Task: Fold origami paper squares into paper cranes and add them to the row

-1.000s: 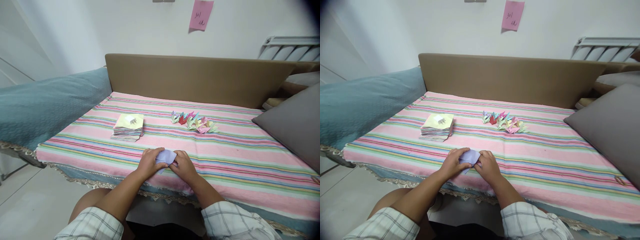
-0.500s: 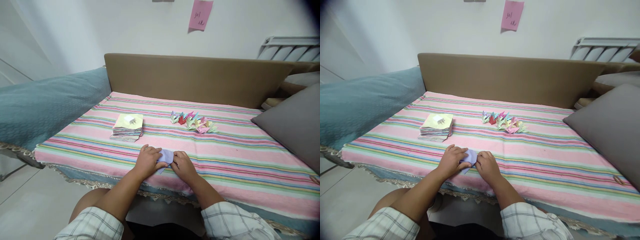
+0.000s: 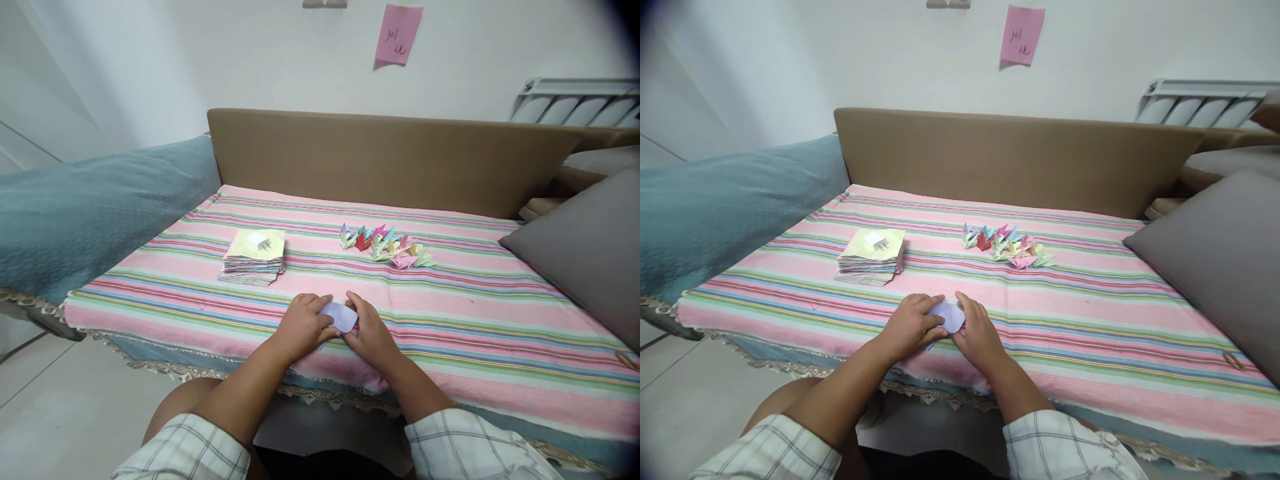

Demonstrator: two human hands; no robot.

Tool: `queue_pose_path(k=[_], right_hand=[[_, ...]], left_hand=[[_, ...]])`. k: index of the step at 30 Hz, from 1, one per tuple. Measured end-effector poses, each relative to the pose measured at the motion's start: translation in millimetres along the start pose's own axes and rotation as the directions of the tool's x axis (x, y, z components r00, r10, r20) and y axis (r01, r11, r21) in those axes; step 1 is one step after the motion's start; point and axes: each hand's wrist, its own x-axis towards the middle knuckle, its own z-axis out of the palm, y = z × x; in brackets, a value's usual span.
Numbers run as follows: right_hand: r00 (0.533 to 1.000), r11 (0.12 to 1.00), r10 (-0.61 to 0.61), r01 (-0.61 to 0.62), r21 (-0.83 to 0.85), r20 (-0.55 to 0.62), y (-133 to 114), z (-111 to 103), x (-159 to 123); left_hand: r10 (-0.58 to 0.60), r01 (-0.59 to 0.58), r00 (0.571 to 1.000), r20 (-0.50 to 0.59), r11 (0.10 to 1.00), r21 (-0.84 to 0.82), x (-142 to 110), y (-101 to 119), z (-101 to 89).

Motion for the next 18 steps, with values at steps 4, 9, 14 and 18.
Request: queue_pose_path(k=[4,9,14,18], right_hand=[[0.992,0.989,-0.113,0.118,-0.092,0.053,-2,-13,1],[0.974,0.968,-0.166,0.191,-0.162,0.155,-5,-21,2],[0.972,0.965,-0.163,0.192,-0.176,0.169,-5,-20,3],[0.97,0.963,-0.158,0.193,-0.186,0.187,-5,-19,3]], left_hand=[[0.027,-0.027,1.0,0.011,0.999,0.038,4,2,-1.7],[0.036,-0.036,0.999,0.01,0.999,0.037,7,4,-5.6],[0.004,-0.005,1.0,0.023,0.999,0.051,4,2,-13.9],[-0.022,0.017,0.998,0.065,0.996,0.085,1,0,-19.2]])
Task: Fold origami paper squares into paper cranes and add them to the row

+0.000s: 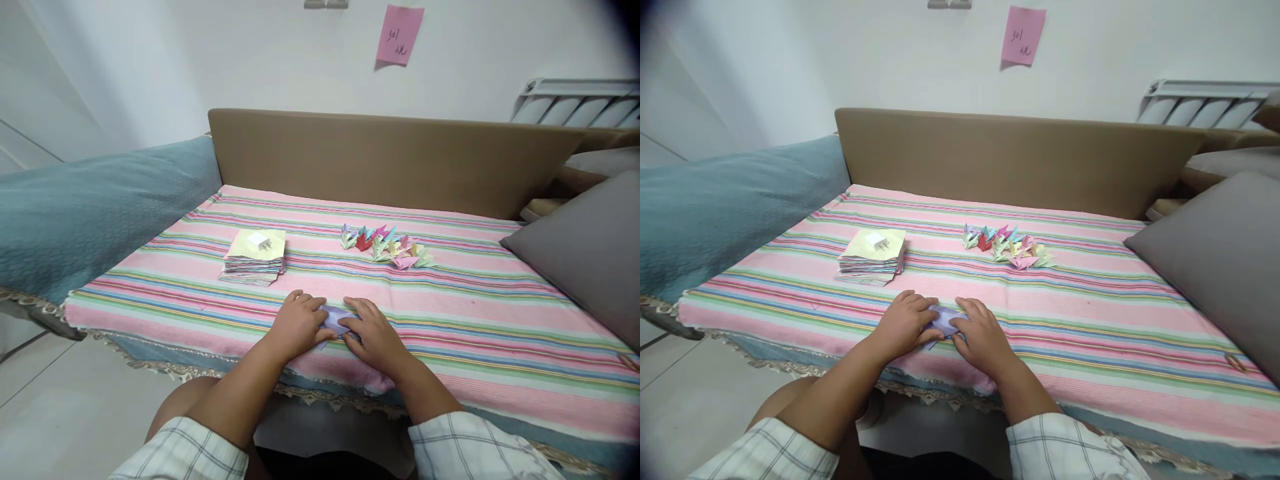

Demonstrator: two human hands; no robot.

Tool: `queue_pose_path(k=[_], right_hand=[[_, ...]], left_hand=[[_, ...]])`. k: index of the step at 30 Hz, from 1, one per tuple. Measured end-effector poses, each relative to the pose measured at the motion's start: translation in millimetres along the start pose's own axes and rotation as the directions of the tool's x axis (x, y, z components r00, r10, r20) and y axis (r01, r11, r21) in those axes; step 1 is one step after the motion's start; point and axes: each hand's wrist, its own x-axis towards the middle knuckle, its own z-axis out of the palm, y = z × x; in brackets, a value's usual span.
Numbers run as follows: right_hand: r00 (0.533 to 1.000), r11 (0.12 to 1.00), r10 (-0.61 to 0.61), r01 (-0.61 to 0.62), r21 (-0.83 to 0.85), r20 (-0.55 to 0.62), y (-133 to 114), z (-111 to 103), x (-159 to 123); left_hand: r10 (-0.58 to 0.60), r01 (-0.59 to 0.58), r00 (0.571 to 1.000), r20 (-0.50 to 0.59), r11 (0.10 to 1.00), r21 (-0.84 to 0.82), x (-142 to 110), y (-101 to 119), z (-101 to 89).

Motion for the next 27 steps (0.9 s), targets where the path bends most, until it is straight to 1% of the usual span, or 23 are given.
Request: queue_pose_path(k=[4,11,17,22,27], right_hand=[[1.0,1.0,-0.007,0.008,-0.012,0.012,0,0,0],[0.999,0.999,-0.02,0.021,-0.034,0.044,-3,-4,2],[0.999,0.998,-0.019,0.021,-0.052,0.049,-7,-6,6],[0.998,0.998,-0.016,0.02,-0.067,0.057,-9,-9,10],[0.997,0.996,-0.01,0.016,-0.09,0.074,-12,-8,12]], left_hand=[[0.003,-0.003,0.999,0.034,1.0,0.001,-1,-2,-3.1],[0.006,-0.006,0.999,0.05,1.0,-0.012,-2,-8,-6.0],[0.018,-0.014,0.996,0.09,0.999,-0.044,-5,-15,-1.8],[0.044,-0.026,0.99,0.136,0.991,-0.129,-9,-26,2.2],[0.032,-0.009,0.984,0.176,0.992,-0.13,-10,-29,1.9]])
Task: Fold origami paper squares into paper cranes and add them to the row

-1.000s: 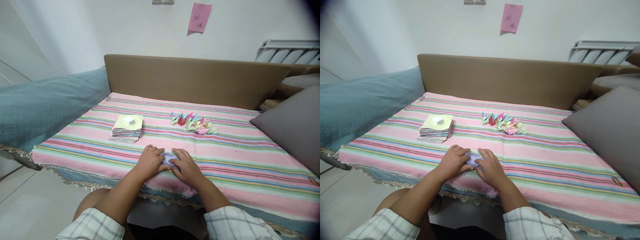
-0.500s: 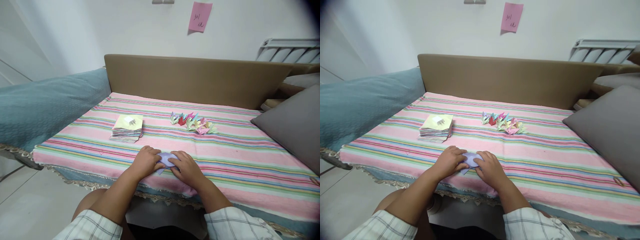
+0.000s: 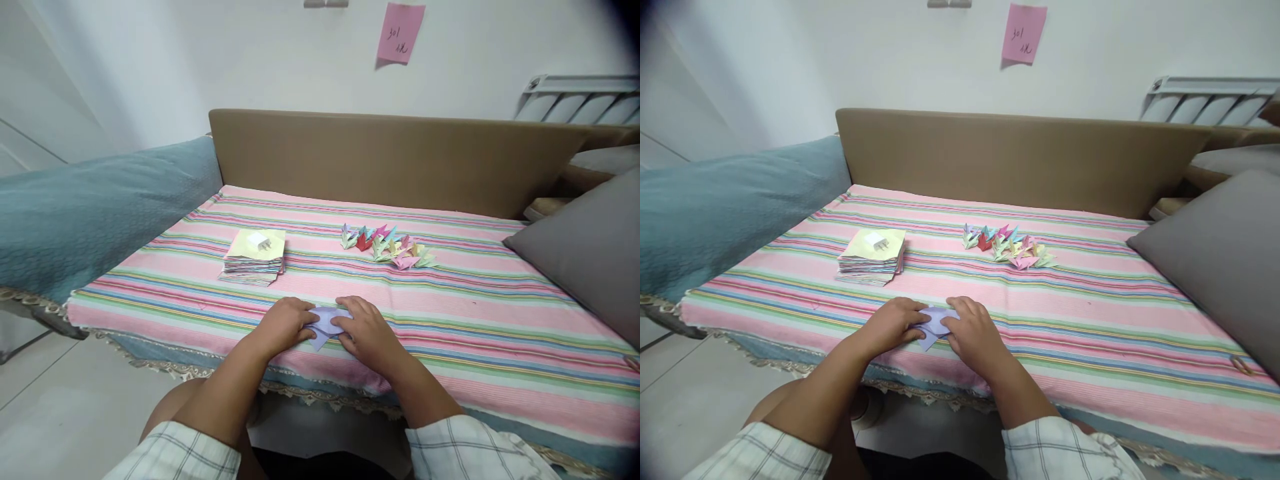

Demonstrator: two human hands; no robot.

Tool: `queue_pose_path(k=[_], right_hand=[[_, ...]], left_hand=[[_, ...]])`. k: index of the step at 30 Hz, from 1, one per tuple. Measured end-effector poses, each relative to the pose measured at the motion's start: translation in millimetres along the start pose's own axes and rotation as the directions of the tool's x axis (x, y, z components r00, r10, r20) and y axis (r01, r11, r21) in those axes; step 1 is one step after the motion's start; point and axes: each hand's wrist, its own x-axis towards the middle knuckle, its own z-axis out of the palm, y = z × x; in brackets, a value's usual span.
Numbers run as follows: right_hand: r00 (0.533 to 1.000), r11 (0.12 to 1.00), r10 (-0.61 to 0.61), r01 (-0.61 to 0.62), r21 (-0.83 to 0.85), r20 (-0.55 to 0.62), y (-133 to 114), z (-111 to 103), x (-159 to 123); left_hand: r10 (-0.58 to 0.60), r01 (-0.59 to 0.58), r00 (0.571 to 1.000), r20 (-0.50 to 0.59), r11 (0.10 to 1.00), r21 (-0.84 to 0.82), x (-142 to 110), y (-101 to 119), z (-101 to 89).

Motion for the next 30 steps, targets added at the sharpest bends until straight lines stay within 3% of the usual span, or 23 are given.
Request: queue_pose_path(k=[15,21,25,30], right_hand=[[0.999,0.999,0.015,-0.014,-0.034,0.031,-4,1,1],[0.999,0.999,0.017,-0.016,-0.036,0.027,-4,1,1],[1.0,0.999,0.02,-0.019,-0.04,0.022,-5,1,1],[0.999,0.999,0.025,-0.024,-0.041,0.025,-4,2,1]], left_hand=[[-0.105,0.105,0.994,0.01,0.993,-0.059,-6,-6,-4.6],[-0.076,0.05,0.99,-0.122,0.978,-0.203,-5,0,8.9],[-0.023,0.006,0.997,-0.069,0.971,-0.241,-3,2,14.2],[-0.1,0.084,0.994,-0.043,0.958,-0.275,-4,-4,10.7]])
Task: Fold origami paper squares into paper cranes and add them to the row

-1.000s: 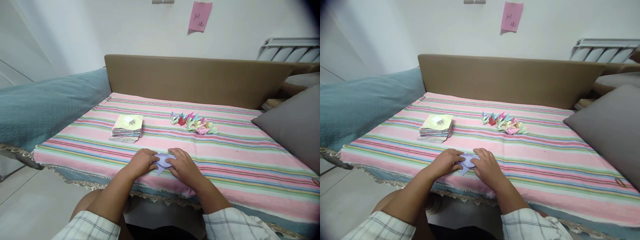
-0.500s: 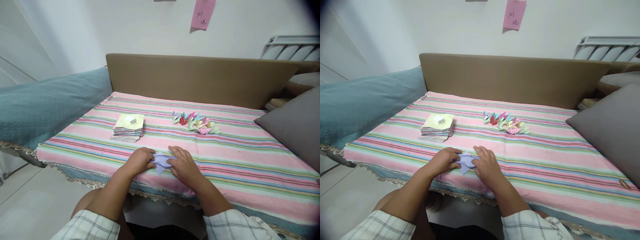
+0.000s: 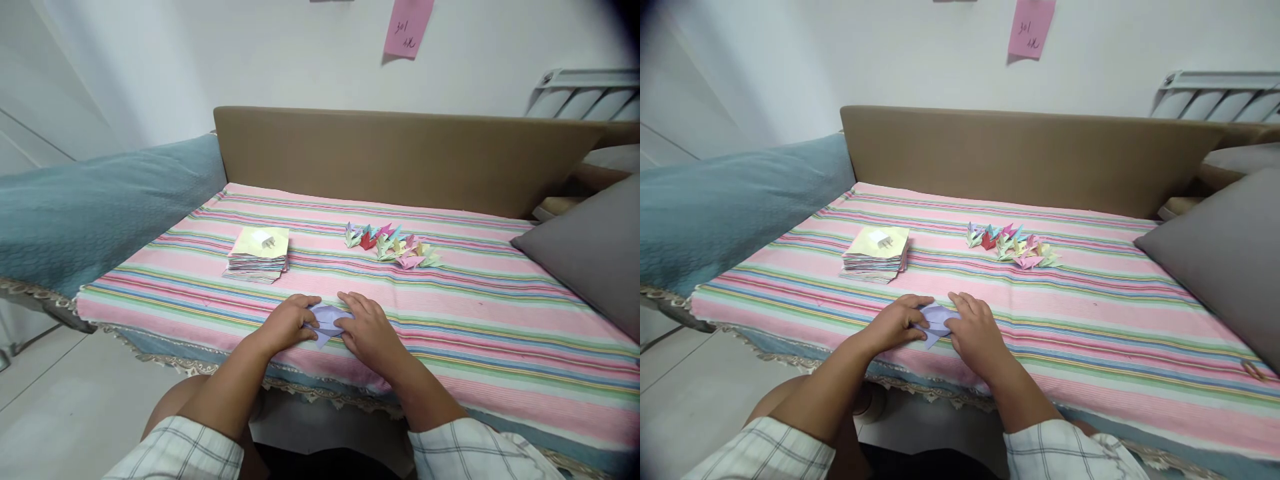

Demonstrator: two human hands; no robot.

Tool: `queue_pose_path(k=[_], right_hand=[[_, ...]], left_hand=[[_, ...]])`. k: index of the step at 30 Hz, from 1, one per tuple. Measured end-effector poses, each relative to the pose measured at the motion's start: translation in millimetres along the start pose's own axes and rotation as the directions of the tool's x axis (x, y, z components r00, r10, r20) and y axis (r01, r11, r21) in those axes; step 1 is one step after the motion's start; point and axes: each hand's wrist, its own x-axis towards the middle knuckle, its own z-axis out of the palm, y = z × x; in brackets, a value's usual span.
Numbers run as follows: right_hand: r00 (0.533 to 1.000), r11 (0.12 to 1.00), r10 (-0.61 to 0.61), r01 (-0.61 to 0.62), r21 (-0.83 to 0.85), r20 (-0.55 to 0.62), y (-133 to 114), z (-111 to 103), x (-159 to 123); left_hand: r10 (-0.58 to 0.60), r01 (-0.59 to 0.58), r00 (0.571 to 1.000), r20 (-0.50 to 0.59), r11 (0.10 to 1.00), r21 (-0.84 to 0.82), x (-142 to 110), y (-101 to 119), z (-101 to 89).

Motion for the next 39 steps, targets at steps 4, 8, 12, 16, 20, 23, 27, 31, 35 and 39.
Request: queue_pose_path(k=[4,8,12,16,20,23,27,31,35,39], right_hand=[[1.0,1.0,0.0,0.0,0.001,0.01,0,-1,1],[1.0,1.0,0.0,0.0,0.006,0.022,-1,-2,1],[1.0,1.0,0.01,-0.011,0.011,0.012,-1,-1,-1],[1.0,1.0,0.026,-0.026,0.012,-0.005,0,0,-2],[0.998,0.998,0.055,-0.055,0.004,0.0,1,0,-4],[0.997,0.997,0.076,-0.076,0.007,0.019,2,-1,-5],[0.994,0.994,0.102,-0.103,0.023,0.036,5,-1,-6],[0.99,0.989,0.137,-0.139,0.045,0.042,10,0,-9],[0.985,0.981,0.167,-0.171,0.095,0.05,18,0,-13],[0.975,0.952,0.207,-0.219,0.213,0.078,27,0,-17]], left_hand=[[-0.02,0.018,0.999,-0.045,0.999,-0.03,0,0,-1.7],[0.051,-0.052,0.988,-0.145,0.999,-0.006,1,12,1.8],[0.101,-0.087,0.99,-0.101,0.987,0.136,3,26,7.1],[0.114,-0.093,0.991,-0.071,0.963,0.254,7,32,10.7],[0.128,-0.104,0.99,-0.062,0.948,0.302,12,39,10.4],[0.127,-0.103,0.991,-0.051,0.937,0.332,15,43,9.3],[0.134,-0.111,0.99,-0.04,0.927,0.359,20,46,9.0],[0.132,-0.11,0.991,-0.037,0.925,0.363,24,46,9.5],[0.118,-0.101,0.993,-0.026,0.929,0.356,27,47,8.7],[0.103,-0.088,0.994,-0.026,0.936,0.341,28,48,6.9]])
